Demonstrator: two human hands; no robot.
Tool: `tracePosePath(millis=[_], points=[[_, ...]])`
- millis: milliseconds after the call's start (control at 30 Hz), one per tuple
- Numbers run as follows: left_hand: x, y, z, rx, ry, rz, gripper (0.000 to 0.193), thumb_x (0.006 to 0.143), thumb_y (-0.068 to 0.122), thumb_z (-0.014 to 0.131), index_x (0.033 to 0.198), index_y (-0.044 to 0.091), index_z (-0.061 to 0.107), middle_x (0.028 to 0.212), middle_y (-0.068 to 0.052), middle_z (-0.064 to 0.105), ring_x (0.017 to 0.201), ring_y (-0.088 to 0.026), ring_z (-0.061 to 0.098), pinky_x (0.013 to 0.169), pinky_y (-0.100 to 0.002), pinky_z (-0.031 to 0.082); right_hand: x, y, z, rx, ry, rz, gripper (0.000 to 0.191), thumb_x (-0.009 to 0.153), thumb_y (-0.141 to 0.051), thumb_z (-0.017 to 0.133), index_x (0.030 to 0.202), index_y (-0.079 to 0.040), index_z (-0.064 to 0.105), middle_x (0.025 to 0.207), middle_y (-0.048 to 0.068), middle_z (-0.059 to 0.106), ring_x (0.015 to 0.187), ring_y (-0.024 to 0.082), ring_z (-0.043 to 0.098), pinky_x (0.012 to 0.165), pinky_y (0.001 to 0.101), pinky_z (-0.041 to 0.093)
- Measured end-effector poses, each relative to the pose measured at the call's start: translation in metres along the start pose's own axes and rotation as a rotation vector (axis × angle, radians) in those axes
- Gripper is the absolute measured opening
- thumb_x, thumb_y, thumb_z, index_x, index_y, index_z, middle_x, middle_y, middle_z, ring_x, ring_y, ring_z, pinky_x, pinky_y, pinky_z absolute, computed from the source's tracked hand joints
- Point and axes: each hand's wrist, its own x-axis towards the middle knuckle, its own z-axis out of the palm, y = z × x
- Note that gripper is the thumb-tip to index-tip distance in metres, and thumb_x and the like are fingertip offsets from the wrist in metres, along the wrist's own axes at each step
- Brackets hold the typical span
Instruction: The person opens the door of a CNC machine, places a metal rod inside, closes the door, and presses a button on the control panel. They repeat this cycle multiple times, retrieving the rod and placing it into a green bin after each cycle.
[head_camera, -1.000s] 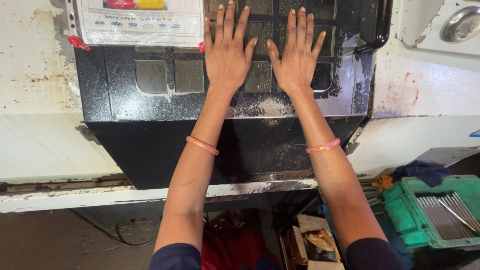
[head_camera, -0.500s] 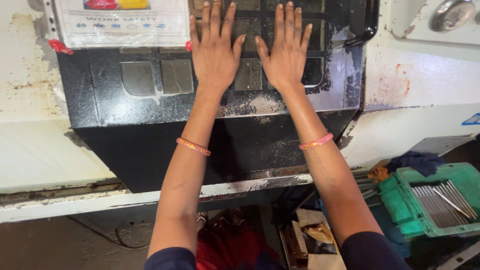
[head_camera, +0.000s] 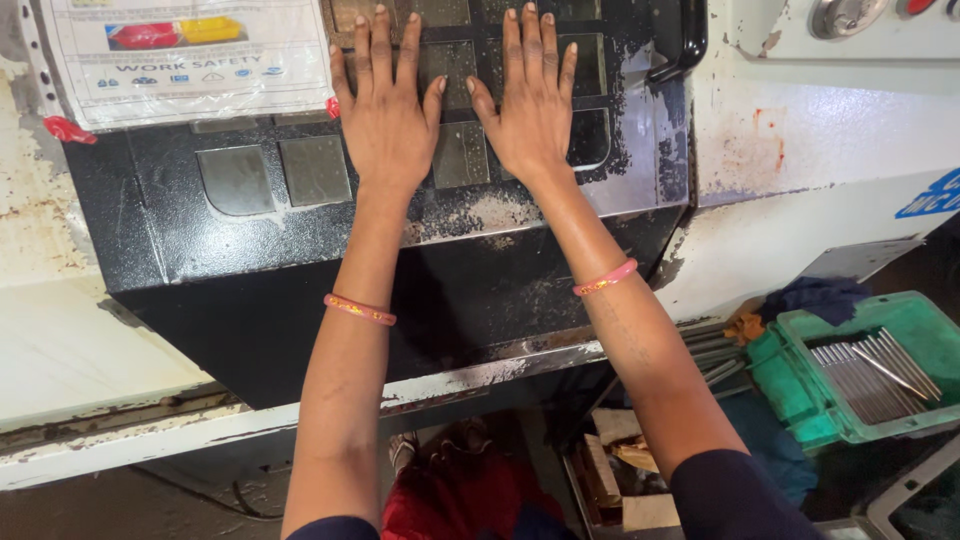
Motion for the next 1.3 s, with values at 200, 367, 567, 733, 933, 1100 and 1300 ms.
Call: tracePosePath(millis=[200, 367, 567, 733, 933, 1100, 1300], points=[[-0.0002, 0.0004, 0.0000, 0.003, -0.002, -0.003, 0.063, 0.111, 0.046, 0.054, 0.163, 0.016, 0.035, 0.165, -0.015, 0.032, 0.155, -0.032, 0.021, 0.127, -0.057, 0.014, -0.0003, -0.0016, -0.0013, 0.007, -0.004, 0.013, 0.083, 0.109, -0.052, 0.058, 0.164, -0.002, 0.020, 0.169, 0.019, 0.024, 0.158, 0.037, 0.017, 0.129, 0.0603, 0.012], [0.0006, 0.0008, 0.0006, -0.003, -0.009, -0.016, 0.063, 0.111, 0.047, 0.054, 0.163, 0.017, 0.035, 0.165, -0.015, 0.032, 0.156, -0.032, 0.020, 0.127, -0.057, 0.014, 0.0002, -0.0028, -0.0035, 0.015, -0.004, 0.011, 0.083, 0.109, -0.051, 0.059, 0.164, -0.001, 0.021, 0.168, 0.020, 0.026, 0.158, 0.037, 0.017, 0.129, 0.0605, 0.012], [0.0001, 0.0007, 0.0019, 0.003, -0.004, -0.015, 0.063, 0.111, 0.047, 0.053, 0.163, 0.017, 0.035, 0.166, -0.015, 0.031, 0.156, -0.031, 0.020, 0.127, -0.057, 0.014, 0.0007, -0.0012, -0.0023, 0.003, -0.006, 0.011, 0.083, 0.109, -0.052, 0.058, 0.164, -0.002, 0.020, 0.168, 0.020, 0.025, 0.158, 0.037, 0.016, 0.129, 0.0605, 0.012], [-0.0006, 0.0009, 0.0040, 0.004, 0.007, -0.008, 0.061, 0.112, 0.047, 0.051, 0.164, 0.018, 0.034, 0.166, -0.014, 0.031, 0.156, -0.030, 0.020, 0.128, -0.057, 0.014, -0.0004, 0.0000, -0.0009, -0.006, -0.024, 0.022, 0.083, 0.110, -0.052, 0.057, 0.165, -0.003, 0.018, 0.169, 0.019, 0.024, 0.159, 0.037, 0.016, 0.129, 0.0601, 0.011], [0.0002, 0.0000, 0.0053, 0.006, -0.002, -0.008, 0.062, 0.112, 0.048, 0.051, 0.163, 0.018, 0.034, 0.166, -0.015, 0.032, 0.156, -0.031, 0.020, 0.127, -0.057, 0.014, -0.0005, 0.0007, 0.0000, -0.007, -0.020, 0.020, 0.084, 0.110, -0.051, 0.058, 0.165, -0.003, 0.017, 0.170, 0.020, 0.023, 0.159, 0.037, 0.016, 0.129, 0.0601, 0.011], [0.0007, -0.0007, 0.0048, -0.008, 0.001, -0.009, 0.062, 0.112, 0.048, 0.051, 0.164, 0.018, 0.034, 0.166, -0.014, 0.032, 0.156, -0.030, 0.020, 0.128, -0.056, 0.014, -0.0007, 0.0001, -0.0006, -0.004, -0.021, 0.021, 0.084, 0.110, -0.051, 0.058, 0.165, -0.003, 0.017, 0.169, 0.020, 0.023, 0.159, 0.037, 0.016, 0.129, 0.0603, 0.011], [0.0008, -0.0003, 0.0024, -0.004, 0.004, -0.008, 0.062, 0.112, 0.047, 0.052, 0.163, 0.017, 0.034, 0.166, -0.015, 0.033, 0.156, -0.030, 0.020, 0.128, -0.057, 0.013, -0.0008, -0.0018, -0.0023, -0.002, -0.018, 0.019, 0.083, 0.110, -0.051, 0.057, 0.164, -0.003, 0.018, 0.168, 0.020, 0.025, 0.158, 0.037, 0.016, 0.129, 0.0605, 0.011]])
